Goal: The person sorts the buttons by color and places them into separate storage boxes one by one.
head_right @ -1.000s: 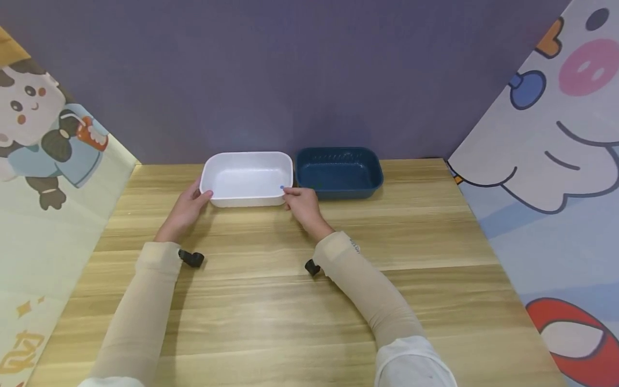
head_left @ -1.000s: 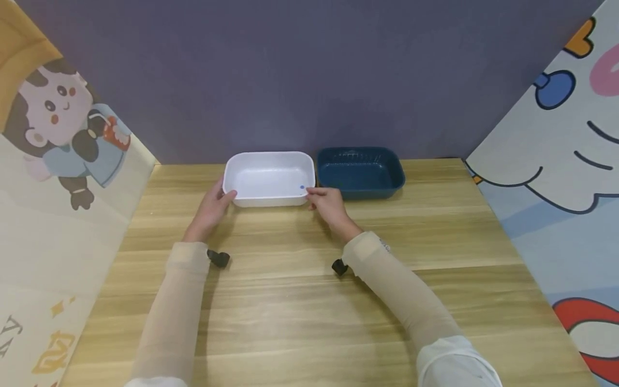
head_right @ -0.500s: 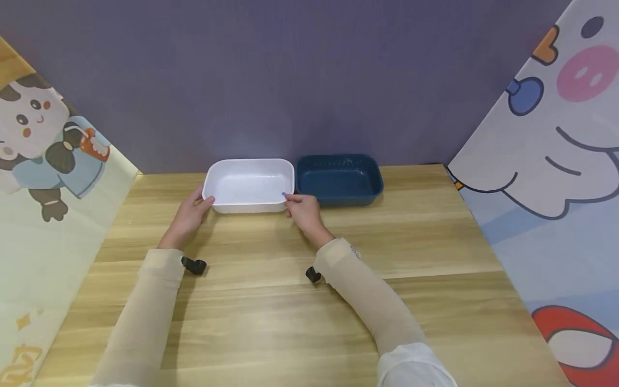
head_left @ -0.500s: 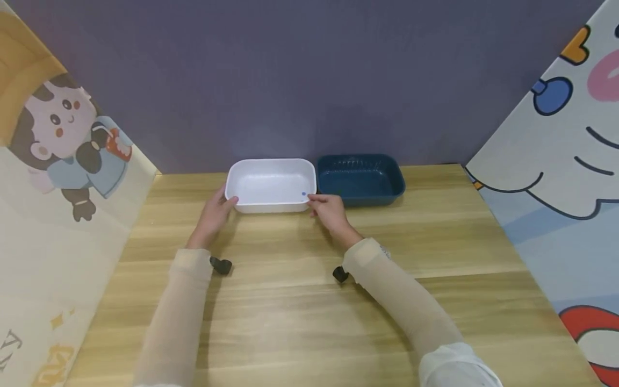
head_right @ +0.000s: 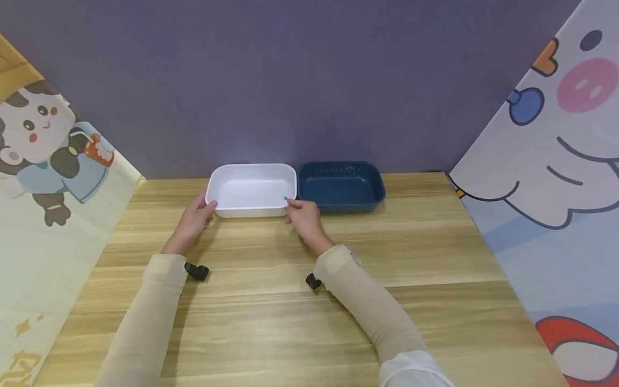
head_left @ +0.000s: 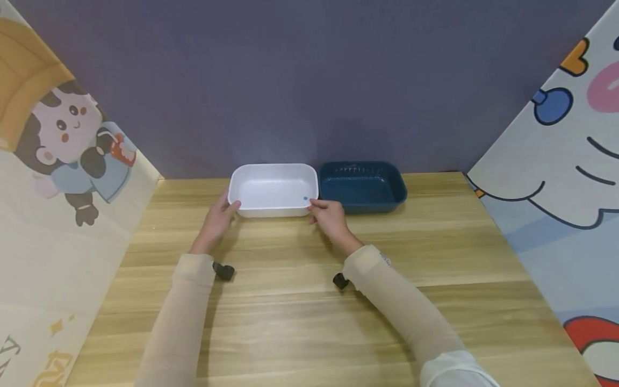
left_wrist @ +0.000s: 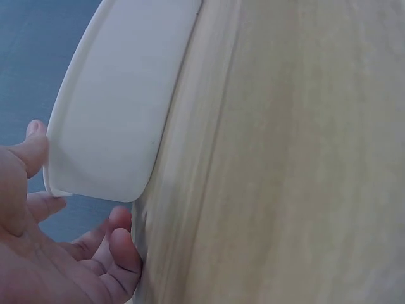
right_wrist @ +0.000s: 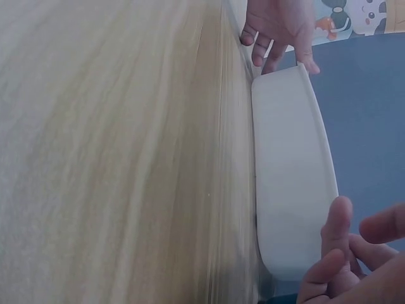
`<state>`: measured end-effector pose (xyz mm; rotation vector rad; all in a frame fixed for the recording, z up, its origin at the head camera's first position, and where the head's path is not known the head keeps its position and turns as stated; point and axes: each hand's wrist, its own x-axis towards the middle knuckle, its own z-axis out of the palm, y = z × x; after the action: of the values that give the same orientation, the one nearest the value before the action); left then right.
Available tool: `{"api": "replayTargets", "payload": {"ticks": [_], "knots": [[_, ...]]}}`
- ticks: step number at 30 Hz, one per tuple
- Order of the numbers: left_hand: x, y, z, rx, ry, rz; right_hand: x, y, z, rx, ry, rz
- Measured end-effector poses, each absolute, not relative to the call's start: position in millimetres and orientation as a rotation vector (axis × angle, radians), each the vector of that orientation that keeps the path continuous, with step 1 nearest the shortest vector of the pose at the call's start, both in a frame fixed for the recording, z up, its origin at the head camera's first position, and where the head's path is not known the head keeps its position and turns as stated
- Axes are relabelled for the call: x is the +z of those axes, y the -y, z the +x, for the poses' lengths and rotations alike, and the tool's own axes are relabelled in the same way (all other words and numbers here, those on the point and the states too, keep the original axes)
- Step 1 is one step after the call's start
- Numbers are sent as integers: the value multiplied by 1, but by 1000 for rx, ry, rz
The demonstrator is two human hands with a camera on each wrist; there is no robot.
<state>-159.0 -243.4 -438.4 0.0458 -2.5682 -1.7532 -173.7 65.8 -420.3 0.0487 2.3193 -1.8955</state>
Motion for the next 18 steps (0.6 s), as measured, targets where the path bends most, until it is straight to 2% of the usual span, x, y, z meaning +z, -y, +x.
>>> {"api": "replayTargets", "payload": {"ticks": [18], "knots": [[-438,244,-155,-1648,2726,108,-421,-74,-168,-1889,-2309,10]]}}
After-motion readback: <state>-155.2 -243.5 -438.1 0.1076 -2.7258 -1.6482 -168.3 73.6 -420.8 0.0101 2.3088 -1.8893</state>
